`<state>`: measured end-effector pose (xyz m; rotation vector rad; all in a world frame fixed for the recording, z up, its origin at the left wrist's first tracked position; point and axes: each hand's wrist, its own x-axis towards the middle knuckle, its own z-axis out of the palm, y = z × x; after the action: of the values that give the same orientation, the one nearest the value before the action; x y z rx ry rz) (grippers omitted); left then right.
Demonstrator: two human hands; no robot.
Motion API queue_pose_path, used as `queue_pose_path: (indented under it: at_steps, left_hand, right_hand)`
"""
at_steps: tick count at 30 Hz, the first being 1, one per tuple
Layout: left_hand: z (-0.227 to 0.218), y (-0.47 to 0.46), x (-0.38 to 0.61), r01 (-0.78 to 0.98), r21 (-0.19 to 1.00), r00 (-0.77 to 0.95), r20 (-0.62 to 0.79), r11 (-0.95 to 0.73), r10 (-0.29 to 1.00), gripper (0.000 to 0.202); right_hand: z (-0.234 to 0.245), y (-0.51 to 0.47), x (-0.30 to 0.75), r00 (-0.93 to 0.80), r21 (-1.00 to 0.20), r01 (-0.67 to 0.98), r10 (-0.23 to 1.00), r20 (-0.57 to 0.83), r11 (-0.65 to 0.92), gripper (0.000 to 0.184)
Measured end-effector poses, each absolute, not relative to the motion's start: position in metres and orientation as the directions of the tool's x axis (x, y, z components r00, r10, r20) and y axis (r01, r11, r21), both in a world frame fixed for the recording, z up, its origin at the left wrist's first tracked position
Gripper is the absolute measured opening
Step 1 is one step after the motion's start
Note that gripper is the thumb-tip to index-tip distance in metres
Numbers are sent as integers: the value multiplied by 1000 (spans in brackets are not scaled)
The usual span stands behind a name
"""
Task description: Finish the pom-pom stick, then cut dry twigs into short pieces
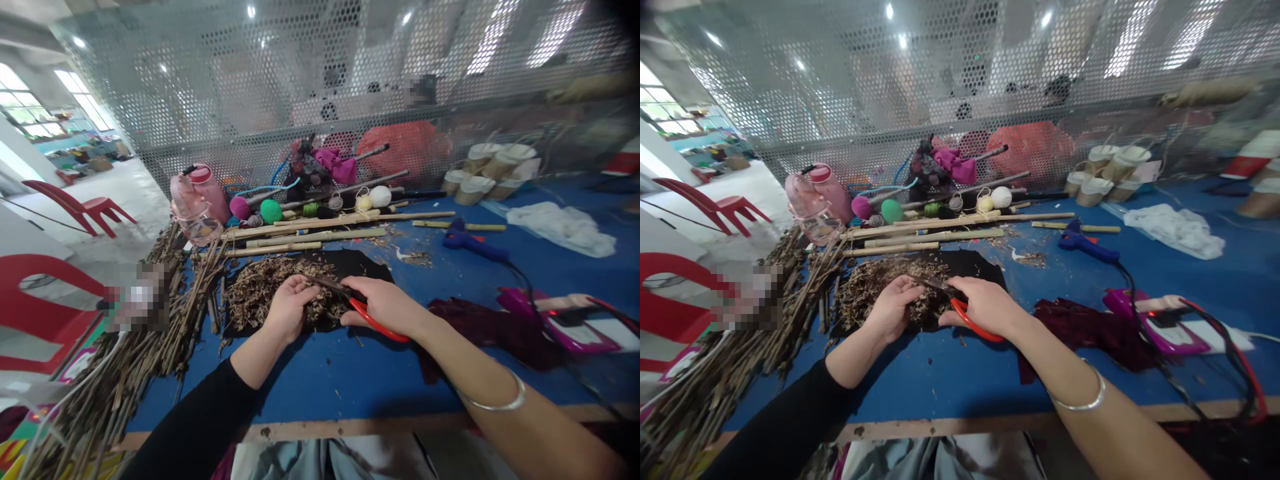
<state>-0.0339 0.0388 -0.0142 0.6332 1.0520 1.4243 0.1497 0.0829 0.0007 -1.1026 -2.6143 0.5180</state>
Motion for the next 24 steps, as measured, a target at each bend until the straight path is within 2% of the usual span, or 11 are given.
queue_pose_path:
  at_steps: [3, 8, 14, 24]
  left_hand:
    - [-12, 38, -33, -503, 854, -139, -230, 131, 963, 31]
    - [-12, 39, -33, -557, 819, -187, -285, 138, 940, 26]
    - [-23, 43, -35, -468, 868, -180, -276, 165, 944, 35]
    - [-27, 43, -36, -421, 892, -182, -260, 164, 948, 29]
  right_hand:
    - [2, 83, 150, -657, -413, 674, 753, 44, 612, 52]
    - [0, 84, 150, -637, -436, 689, 771, 17, 579, 49]
    - [5, 83, 150, -649, -491, 671, 760, -27, 556, 47]
    - [8, 85, 159, -660, -562, 650, 746, -84, 512, 45]
